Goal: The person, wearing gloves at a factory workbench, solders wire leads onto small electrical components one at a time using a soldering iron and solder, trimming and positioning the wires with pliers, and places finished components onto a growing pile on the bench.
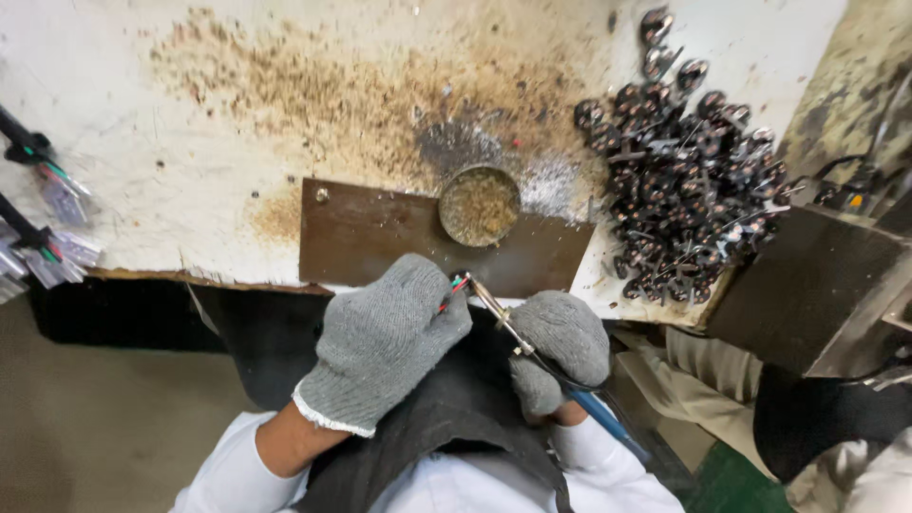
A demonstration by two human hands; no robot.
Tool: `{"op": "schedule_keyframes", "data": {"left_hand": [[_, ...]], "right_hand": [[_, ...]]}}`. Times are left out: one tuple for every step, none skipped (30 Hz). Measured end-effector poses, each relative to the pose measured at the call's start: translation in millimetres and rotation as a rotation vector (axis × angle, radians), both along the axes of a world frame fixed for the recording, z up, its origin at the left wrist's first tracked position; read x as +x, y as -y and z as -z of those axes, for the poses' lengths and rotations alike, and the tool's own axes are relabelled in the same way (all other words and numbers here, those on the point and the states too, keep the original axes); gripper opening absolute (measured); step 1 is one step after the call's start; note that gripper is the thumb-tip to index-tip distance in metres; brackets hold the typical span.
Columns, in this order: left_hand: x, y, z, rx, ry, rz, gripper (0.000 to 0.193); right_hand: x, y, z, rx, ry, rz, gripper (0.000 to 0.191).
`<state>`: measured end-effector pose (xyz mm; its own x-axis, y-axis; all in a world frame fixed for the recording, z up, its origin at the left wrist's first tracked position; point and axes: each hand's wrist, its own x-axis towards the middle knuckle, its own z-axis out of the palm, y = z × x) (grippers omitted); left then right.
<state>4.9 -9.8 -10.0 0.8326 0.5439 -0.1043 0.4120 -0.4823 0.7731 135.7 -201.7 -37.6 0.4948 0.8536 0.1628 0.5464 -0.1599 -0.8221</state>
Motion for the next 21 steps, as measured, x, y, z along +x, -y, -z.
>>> {"op": "schedule_keyframes", "data": {"left_hand": [[0.7,-1.8,-2.0,-0.002,0.022,0.005,0.022],[1.5,-2.8,-3.5,-0.023,0.03,0.01,0.022],[1.4,-3.7,-5.3,-0.043,0.039,0.029,0.022],[1.5,-4.4,-5.4,-0.041,0.047,0.034,0.022],[0.9,-4.2,-5.5,-0.038,0.052,0.029,0.022],[-0.7,-3.1,-5.0,-0.052,0.049,0.028,0.021],[-2.0,-2.1,-3.2,-0.042,0.054,0.035,0.021],[-3.3,-0.3,-1.1,-0.029,0.058,0.034,0.022],[-5.5,1.3,0.9,-0.024,0.054,0.029,0.022],[-6.9,2.7,3.0,-0.033,0.06,0.04,0.022],[-8.0,3.7,4.5,-0.038,0.064,0.037,0.022],[-8.5,4.0,5.1,-0.047,0.062,0.025,0.022],[-8.2,4.0,4.7,-0.039,0.049,0.006,0.022],[-7.8,3.2,2.7,-0.029,0.04,0.0,0.022],[-5.3,1.2,0.6,-0.001,0.05,0.005,0.023],[-2.6,-1.2,-2.8,-0.004,0.06,0.006,0.021],[-0.1,-3.2,-7.1,-0.012,0.07,0.009,0.02],[2.9,-5.1,-11.5,-0.02,0.085,0.012,0.019],[5.5,-7.2,-15.0,-0.007,0.098,0.025,0.02],[8.5,-8.5,-17.7,0.0,0.107,0.024,0.022],[9.2,-8.0,-20.2,-0.015,0.088,0.013,0.023]], "right_hand": [[1.7,-3.2,1.1,0.052,0.04,-0.026,0.028],[3.8,-6.3,2.1,0.086,0.066,-0.051,0.03],[4.2,-9.2,2.6,0.12,0.095,-0.062,0.031],[5.8,-11.9,3.1,0.098,-0.021,0.011,0.027],[6.8,-14.3,3.1,0.077,-0.144,0.071,0.024],[7.1,-14.6,1.1,0.039,-0.275,0.133,0.021],[6.9,-14.8,-0.7,0.129,-0.284,0.186,0.023],[6.6,-13.9,-3.3,0.22,-0.295,0.229,0.025],[5.3,-12.7,-6.0,0.303,-0.313,0.269,0.027],[3.1,-9.7,-9.3,0.187,0.023,0.396,0.028],[1.1,-7.0,-12.1,0.07,0.356,0.501,0.029],[-1.3,-6.9,-10.2,0.077,0.284,0.499,0.027],[-4.7,-6.6,-8.0,0.071,0.209,0.502,0.026],[-8.5,-7.7,-3.2,0.066,0.137,0.517,0.025],[-11.6,-9.6,3.3,0.082,0.081,0.545,0.025],[-13.6,-12.6,11.1,0.112,0.033,0.577,0.026],[-16.2,-14.2,17.9,0.138,-0.014,0.61,0.028],[-17.8,-15.7,24.3,0.167,-0.057,0.641,0.03],[-21.1,-16.5,29.5,0.433,-0.214,0.651,0.032],[-23.3,-16.6,33.2,0.689,-0.376,0.632,0.037],[-25.1,-15.9,35.6,0.586,-0.31,0.646,0.036]]}}
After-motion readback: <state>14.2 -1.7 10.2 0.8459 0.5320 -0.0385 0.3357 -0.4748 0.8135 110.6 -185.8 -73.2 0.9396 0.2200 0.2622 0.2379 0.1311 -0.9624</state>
